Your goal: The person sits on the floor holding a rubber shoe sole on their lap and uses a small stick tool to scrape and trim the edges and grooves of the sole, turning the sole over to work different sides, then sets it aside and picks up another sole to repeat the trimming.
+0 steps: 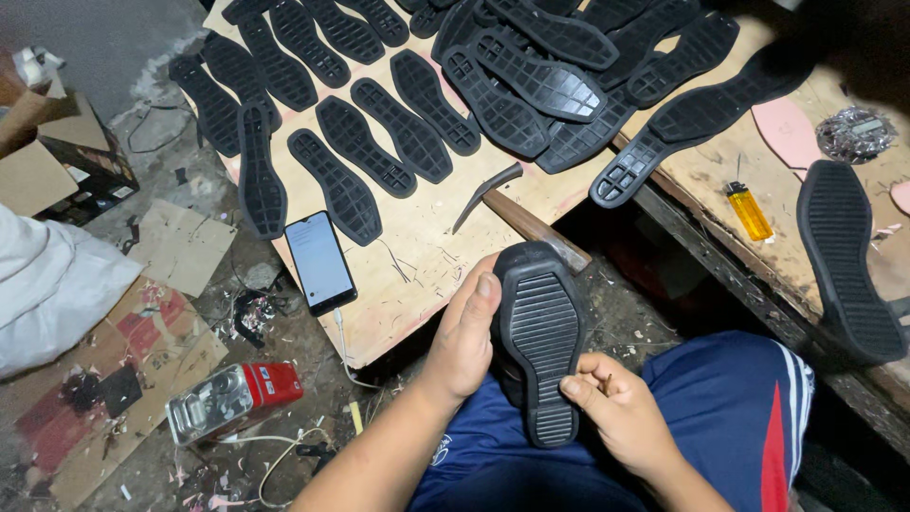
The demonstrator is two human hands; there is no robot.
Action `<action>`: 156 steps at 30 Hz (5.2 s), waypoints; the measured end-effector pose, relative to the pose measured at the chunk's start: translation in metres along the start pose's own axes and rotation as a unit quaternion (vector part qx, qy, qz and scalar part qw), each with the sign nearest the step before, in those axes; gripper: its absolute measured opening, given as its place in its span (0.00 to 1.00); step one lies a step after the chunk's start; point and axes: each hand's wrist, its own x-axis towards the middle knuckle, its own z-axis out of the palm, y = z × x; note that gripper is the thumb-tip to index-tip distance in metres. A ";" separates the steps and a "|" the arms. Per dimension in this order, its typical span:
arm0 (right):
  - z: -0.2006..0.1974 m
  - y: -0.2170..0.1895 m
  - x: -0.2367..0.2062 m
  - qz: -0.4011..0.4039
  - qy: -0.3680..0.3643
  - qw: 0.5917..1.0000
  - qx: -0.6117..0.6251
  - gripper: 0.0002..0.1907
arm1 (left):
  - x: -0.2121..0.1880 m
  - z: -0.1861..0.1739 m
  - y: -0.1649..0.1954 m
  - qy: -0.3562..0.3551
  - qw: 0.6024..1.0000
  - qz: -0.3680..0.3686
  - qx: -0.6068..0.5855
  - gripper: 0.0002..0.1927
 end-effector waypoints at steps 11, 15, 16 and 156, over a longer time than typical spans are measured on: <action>0.001 0.000 0.002 0.002 0.020 1.000 -0.018 0.09 | -0.003 0.006 -0.003 -0.003 0.999 -0.012 -0.042 0.25; 0.005 -0.006 0.001 -0.012 0.069 0.989 -0.127 0.15 | 0.013 0.007 -0.013 0.090 0.995 0.004 -0.033 0.21; 0.006 -0.011 -0.001 -0.047 0.083 0.974 -0.205 0.17 | 0.021 0.003 -0.015 0.117 0.992 -0.006 -0.034 0.20; 0.005 -0.040 -0.070 -0.159 0.020 0.979 -0.125 0.28 | -0.024 0.050 -0.034 0.090 0.950 -0.246 -0.168 0.24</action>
